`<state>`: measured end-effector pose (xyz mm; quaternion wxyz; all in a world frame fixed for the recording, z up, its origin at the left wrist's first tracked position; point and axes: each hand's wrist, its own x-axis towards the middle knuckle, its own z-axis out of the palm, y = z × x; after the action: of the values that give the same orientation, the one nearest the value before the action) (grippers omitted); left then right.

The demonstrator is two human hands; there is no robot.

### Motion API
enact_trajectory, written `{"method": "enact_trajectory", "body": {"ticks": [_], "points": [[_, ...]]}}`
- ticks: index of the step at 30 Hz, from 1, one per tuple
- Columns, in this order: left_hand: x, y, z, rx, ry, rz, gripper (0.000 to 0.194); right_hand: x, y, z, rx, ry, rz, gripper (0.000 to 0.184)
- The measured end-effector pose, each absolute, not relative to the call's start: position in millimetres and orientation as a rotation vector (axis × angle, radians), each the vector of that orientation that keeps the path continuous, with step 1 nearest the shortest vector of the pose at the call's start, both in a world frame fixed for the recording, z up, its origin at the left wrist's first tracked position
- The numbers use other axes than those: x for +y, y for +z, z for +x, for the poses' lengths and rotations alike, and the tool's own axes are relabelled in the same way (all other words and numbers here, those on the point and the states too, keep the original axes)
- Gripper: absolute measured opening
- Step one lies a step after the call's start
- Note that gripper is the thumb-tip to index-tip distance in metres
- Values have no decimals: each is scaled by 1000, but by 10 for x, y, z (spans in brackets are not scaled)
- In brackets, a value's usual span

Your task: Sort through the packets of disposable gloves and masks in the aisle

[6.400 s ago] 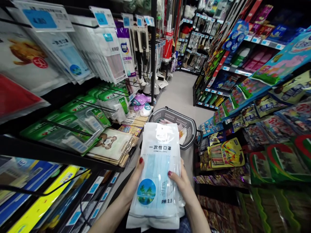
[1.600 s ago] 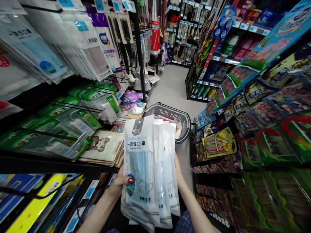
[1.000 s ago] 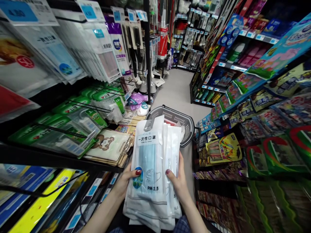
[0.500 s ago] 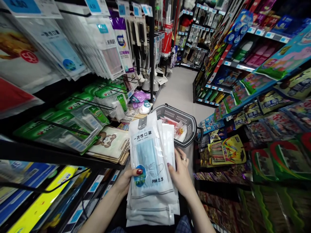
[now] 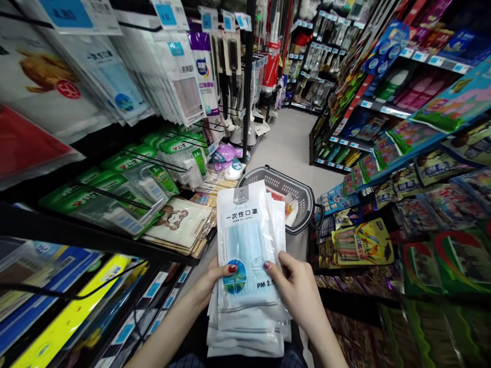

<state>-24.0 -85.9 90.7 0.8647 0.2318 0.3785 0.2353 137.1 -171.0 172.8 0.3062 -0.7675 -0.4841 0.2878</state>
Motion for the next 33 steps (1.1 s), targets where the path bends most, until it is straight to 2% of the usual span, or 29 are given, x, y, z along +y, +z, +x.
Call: {"method": "enact_trajectory", "body": {"ticks": [3, 6, 9, 15, 20, 23, 26, 29, 31, 33], "points": [[-858, 886, -229, 800, 500, 497, 79, -1756, 1602, 1455, -1201, 792, -1911, 43], [-856, 889, -210, 782, 529, 538, 83, -1804, 1528, 1562, -987, 965, -1708, 43], [-849, 896, -198, 753, 530, 586, 82, -1826, 1484, 1656, -746, 1091, -1518, 39], [-845, 928, -220, 795, 504, 555, 71, -1791, 1324, 1679, -530, 1132, -1333, 27], [-853, 971, -206, 851, 494, 501, 58, -1867, 1231, 1786, -273, 977, -1310, 24], [-863, 989, -176, 847, 511, 509, 54, -2099, 1440, 1921, -178, 724, -1364, 22], [-876, 1012, -149, 813, 516, 536, 55, -2361, 1881, 1946, -425, 567, -1546, 18], [-888, 1033, -127, 811, 522, 546, 55, -2419, 2266, 1740, -1010, 434, -1786, 13], [-895, 1038, -115, 808, 522, 556, 56, -2303, 2328, 1489, -1447, 253, -1851, 19], [-899, 1035, -107, 820, 534, 581, 57, -2113, 2222, 1203, -1782, 69, -1878, 17]]}}
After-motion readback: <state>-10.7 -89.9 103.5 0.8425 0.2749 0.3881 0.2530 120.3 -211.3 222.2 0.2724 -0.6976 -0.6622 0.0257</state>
